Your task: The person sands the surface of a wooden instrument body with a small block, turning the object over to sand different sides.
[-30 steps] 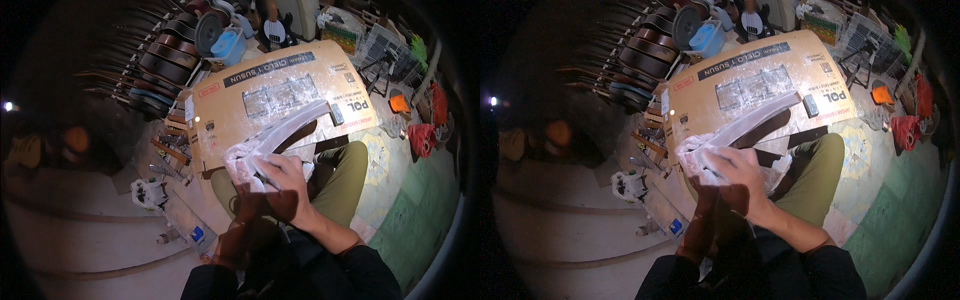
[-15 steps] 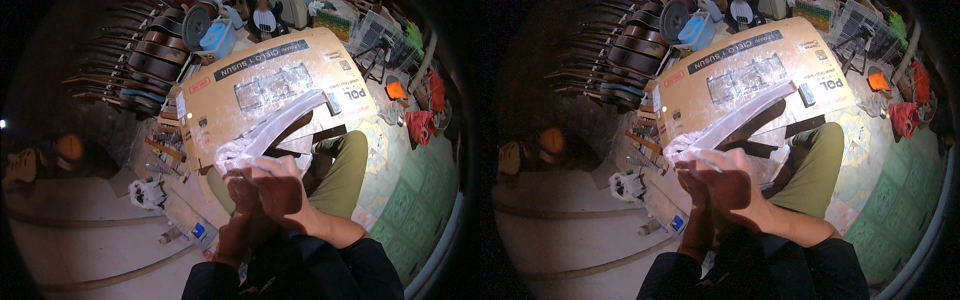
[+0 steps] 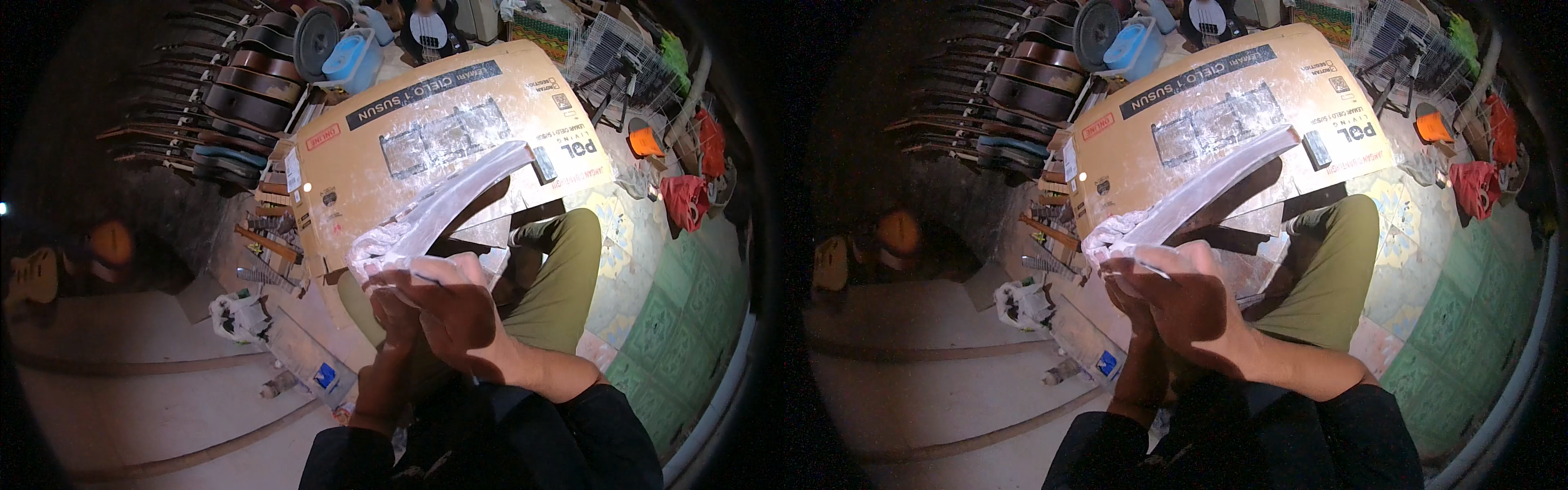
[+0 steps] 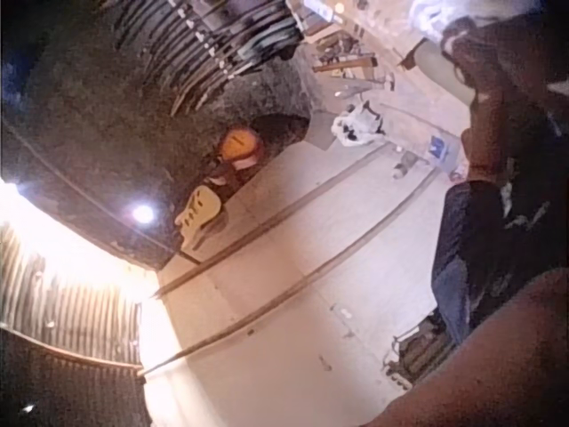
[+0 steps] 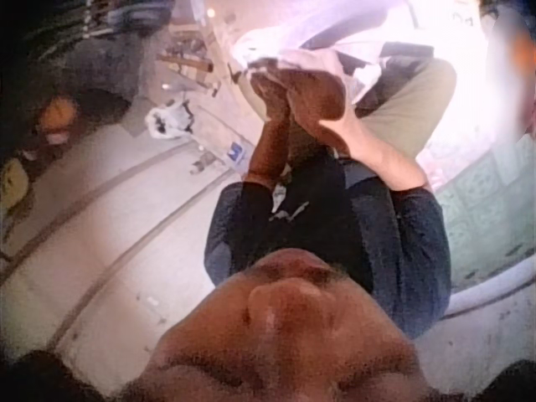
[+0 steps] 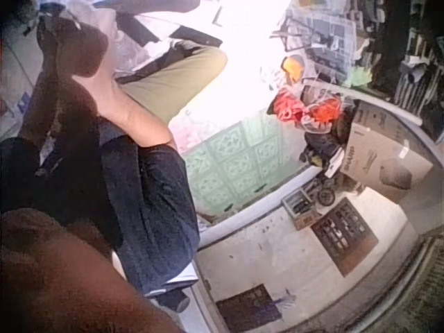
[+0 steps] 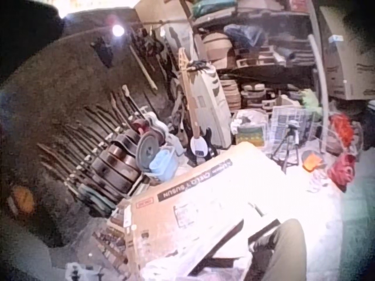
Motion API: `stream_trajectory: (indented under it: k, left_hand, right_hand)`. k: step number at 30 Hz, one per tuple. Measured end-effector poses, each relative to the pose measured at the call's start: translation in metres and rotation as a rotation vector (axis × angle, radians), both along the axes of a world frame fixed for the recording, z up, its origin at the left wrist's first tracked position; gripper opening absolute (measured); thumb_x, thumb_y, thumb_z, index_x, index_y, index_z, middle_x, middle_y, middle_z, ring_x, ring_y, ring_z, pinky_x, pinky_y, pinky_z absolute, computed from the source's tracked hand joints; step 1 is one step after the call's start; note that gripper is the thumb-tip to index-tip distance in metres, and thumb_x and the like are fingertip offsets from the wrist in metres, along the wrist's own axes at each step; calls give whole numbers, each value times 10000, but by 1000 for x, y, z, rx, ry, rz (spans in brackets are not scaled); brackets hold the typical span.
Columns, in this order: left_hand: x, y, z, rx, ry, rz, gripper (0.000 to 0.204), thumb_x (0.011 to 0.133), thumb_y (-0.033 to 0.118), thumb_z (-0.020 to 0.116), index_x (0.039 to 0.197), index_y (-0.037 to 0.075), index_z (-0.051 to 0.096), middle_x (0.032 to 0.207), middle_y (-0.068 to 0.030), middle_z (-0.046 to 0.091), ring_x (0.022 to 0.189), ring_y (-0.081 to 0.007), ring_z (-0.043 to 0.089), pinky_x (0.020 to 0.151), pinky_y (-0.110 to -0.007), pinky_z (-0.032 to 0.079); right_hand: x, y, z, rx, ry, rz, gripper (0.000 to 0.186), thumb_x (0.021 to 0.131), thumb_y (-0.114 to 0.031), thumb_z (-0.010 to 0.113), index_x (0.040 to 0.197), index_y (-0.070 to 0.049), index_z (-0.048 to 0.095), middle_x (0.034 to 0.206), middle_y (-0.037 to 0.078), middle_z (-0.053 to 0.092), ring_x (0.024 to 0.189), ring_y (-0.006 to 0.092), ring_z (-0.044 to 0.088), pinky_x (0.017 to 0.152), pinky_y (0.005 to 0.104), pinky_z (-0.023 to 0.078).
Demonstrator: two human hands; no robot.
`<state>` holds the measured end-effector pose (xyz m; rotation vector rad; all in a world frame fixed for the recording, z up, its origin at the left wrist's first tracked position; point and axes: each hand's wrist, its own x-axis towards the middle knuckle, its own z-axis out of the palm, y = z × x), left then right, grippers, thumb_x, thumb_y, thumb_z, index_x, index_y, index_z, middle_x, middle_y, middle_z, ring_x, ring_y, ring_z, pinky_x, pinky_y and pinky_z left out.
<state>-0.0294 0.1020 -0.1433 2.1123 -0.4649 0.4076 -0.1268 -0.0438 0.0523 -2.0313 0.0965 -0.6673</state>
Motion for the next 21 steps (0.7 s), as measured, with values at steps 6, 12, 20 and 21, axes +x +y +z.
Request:
stream_trajectory:
  k: [6, 12, 20, 21]
  left_hand:
    - [-6, -16, 33, -120, 63, -12, 401, 1104, 326, 416, 1127, 12, 665, 1021, -134, 684, 860, -192, 635, 775, -324, 533]
    - [-9, -4, -4, 211, -204, 50, 347, 1095, 276, 446, 1174, 2, 643, 1092, -132, 670, 921, -195, 633, 819, -330, 531]
    - [19, 27, -51, 333, -250, 41, 354, 1080, 266, 489, 1254, -34, 558, 1141, -168, 626, 1002, -258, 641, 860, -367, 540]
    - [26, 29, -44, 163, -114, 25, 374, 1086, 296, 473, 1251, -31, 551, 1124, -179, 631, 996, -269, 652, 845, -371, 548]
  right_hand:
    - [1, -8, -9, -41, -4, -85, 466, 840, -102, 671, 1305, -119, 654, 1251, 74, 656, 994, 269, 563, 919, 385, 415]
    - [5, -14, -14, 22, -26, -94, 482, 847, -157, 707, 1325, -133, 654, 1254, 86, 657, 982, 250, 562, 874, 360, 418]
    - [5, -13, -13, 50, 0, -69, 510, 830, -177, 708, 1330, -96, 647, 1264, 100, 627, 994, 305, 545, 933, 390, 417]
    - [1, -4, -8, 38, -45, -43, 532, 795, -66, 664, 1327, -92, 655, 1242, 127, 631, 1029, 329, 537, 939, 394, 429]
